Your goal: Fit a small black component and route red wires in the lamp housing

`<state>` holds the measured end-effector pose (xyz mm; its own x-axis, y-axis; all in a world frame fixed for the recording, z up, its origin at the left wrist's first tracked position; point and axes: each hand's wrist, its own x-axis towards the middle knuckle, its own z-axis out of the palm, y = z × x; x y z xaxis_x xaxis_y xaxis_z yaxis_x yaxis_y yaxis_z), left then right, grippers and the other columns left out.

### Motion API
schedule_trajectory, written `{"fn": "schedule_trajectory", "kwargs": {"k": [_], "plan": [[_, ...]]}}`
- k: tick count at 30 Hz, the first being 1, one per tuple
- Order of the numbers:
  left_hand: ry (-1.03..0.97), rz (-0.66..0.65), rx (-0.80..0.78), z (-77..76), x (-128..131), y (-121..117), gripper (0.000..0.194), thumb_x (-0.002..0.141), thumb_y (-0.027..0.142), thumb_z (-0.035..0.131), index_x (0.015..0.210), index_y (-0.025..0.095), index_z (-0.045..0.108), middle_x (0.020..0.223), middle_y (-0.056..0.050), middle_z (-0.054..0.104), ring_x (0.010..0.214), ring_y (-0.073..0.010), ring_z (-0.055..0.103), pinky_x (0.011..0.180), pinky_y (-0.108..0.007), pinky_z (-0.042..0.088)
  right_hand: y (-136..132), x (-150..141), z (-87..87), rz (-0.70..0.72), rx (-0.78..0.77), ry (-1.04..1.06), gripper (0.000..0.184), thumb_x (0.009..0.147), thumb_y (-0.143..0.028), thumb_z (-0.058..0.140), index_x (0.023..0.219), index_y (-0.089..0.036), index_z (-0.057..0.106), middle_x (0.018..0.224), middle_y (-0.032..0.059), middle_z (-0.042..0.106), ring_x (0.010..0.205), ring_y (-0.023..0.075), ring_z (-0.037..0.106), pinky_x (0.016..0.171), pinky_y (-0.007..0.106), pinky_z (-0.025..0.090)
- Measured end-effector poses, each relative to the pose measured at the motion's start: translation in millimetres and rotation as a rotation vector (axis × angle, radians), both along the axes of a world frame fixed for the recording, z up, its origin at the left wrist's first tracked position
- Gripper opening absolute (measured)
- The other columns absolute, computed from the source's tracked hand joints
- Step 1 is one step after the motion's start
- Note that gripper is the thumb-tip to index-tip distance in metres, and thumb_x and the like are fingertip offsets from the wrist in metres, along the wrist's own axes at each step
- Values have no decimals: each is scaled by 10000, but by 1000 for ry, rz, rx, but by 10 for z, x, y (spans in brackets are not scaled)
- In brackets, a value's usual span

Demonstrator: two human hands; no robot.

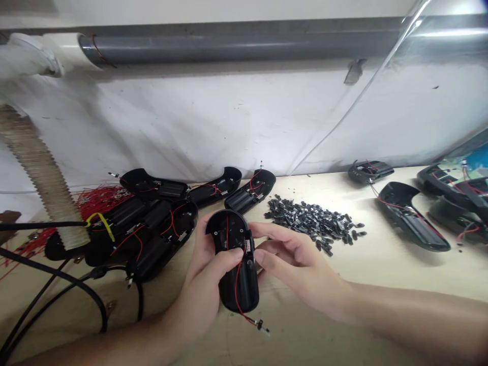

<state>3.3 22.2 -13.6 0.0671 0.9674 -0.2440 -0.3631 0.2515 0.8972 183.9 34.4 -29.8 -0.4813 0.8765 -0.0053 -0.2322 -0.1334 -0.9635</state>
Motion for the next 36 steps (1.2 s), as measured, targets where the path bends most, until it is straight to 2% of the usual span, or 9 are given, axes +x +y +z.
{"fn": "schedule_trajectory", "kwargs": {"k": [3,9,13,16,22,26,36], "plan": [[99,-4,29,-67,-16,-16,394,906,253,720,1260,303,554,1191,9,662,1231,-187,611,1103,-350,515,10,4,32,3,-37,-67,471,1040,-401,687,1394,-94,636,938,64,695,789,76,704,811,186,676],[199,-78,109,-108,12,-20,419,960,284,691,1323,304,483,1250,1,636,1217,-183,591,1053,-332,488,12,14,17,-46,12,-110,435,1010,-323,665,1381,-100,619,1151,101,642,872,109,704,755,213,665],[308,-121,157,-97,15,-27,394,998,333,666,1332,323,457,1264,24,601,1178,-147,567,1027,-285,484,-7,7,12,-50,7,-155,417,997,-311,628,1354,-95,625,1128,96,629,826,101,689,740,229,665],[341,-130,185,-94,4,-30,378,1008,333,658,1334,328,466,1293,29,581,1240,-140,531,1060,-267,454,-15,0,33,-51,-4,-163,409,971,-310,627,1315,-90,634,1124,101,637,770,84,666,710,218,648],[355,-209,247,-112,-17,-40,423,997,271,648,1362,346,446,1324,24,546,1277,-154,491,1111,-279,426,2,0,75,-69,-57,-227,364,871,-229,621,1205,-87,596,894,36,620,702,60,596,611,132,521],[366,-248,252,-119,-11,-42,432,1006,298,631,1383,339,424,1321,8,553,1257,-166,498,1100,-292,439,0,3,75,-82,-55,-257,314,832,-203,611,1126,-104,562,849,10,592,642,34,524,552,110,430],[410,-240,274,-126,-29,-68,424,996,302,628,1373,328,435,1284,2,568,1199,-166,540,1059,-285,475,-14,12,61,-42,-110,-207,292,816,-193,629,1071,-125,504,829,-2,593,655,59,586,602,161,549]]}}
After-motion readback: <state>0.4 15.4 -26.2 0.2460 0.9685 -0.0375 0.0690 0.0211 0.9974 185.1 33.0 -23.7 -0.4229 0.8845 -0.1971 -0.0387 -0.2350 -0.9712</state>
